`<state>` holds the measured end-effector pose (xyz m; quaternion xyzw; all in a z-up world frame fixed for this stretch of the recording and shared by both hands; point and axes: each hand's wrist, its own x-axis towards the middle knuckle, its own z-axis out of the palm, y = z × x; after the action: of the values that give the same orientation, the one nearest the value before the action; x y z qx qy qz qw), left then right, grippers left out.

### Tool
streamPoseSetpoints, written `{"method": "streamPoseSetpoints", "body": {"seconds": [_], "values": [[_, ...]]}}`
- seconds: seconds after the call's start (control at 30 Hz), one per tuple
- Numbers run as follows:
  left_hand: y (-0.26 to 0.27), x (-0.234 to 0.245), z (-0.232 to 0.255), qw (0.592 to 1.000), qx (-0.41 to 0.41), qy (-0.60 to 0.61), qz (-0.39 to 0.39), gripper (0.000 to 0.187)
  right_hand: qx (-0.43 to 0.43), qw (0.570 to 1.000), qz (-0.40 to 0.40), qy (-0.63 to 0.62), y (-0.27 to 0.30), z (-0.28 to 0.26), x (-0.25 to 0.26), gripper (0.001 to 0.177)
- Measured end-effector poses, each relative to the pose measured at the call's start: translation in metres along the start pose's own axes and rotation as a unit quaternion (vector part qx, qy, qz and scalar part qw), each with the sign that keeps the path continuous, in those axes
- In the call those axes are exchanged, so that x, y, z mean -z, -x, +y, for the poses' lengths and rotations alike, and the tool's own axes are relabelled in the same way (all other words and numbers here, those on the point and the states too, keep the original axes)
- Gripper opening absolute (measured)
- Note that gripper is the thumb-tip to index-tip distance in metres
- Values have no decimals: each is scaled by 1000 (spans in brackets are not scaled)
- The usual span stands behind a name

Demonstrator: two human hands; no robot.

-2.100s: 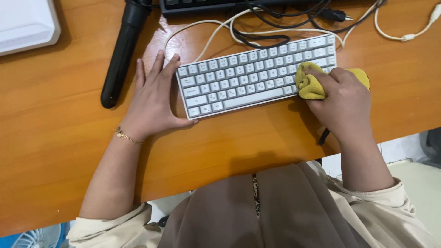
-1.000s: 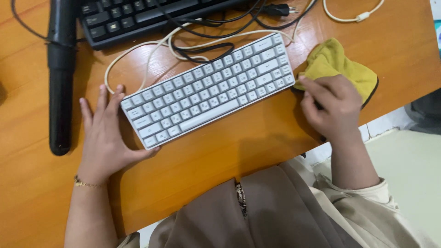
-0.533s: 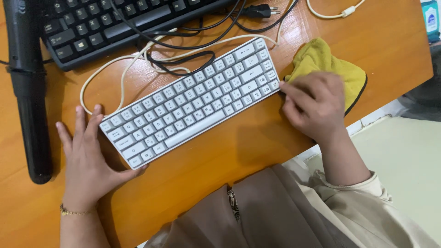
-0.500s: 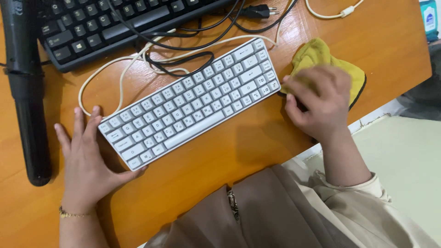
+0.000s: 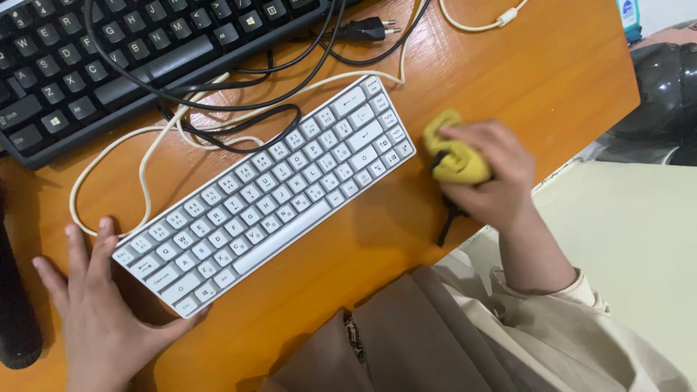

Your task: Cleaning a white mechanical keyboard with a yellow cloth and then typing on it.

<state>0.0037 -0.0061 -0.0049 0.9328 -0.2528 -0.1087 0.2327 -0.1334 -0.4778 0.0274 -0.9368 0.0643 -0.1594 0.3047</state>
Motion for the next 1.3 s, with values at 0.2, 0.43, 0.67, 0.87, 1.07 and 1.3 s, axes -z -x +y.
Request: {"method": "streamPoseSetpoints", "body": {"seconds": [0.2, 0.43, 0.67, 0.87, 1.07, 1.3], "values": [[2, -1, -2, 1000, -10, 0, -3, 130, 79, 994, -43, 58, -10, -23, -19, 55], [1, 0, 1, 1000, -15, 7, 11, 129, 137, 974, -83, 159, -12, -20, -20, 57], [1, -1, 1, 1000, -24, 5, 15, 129, 145, 976, -43, 159, -10, -21, -23, 52], [0, 1, 3, 1000, -20, 1, 14, 129, 137, 977, -27, 160, -13, -23, -24, 49], [0, -1, 1, 1000, -14, -6, 7, 132, 150, 977, -48, 145, -12, -22, -24, 54], [1, -1, 0, 999, -34, 18, 17, 127, 160, 984, -53, 59, -18, -12, -19, 47]]}}
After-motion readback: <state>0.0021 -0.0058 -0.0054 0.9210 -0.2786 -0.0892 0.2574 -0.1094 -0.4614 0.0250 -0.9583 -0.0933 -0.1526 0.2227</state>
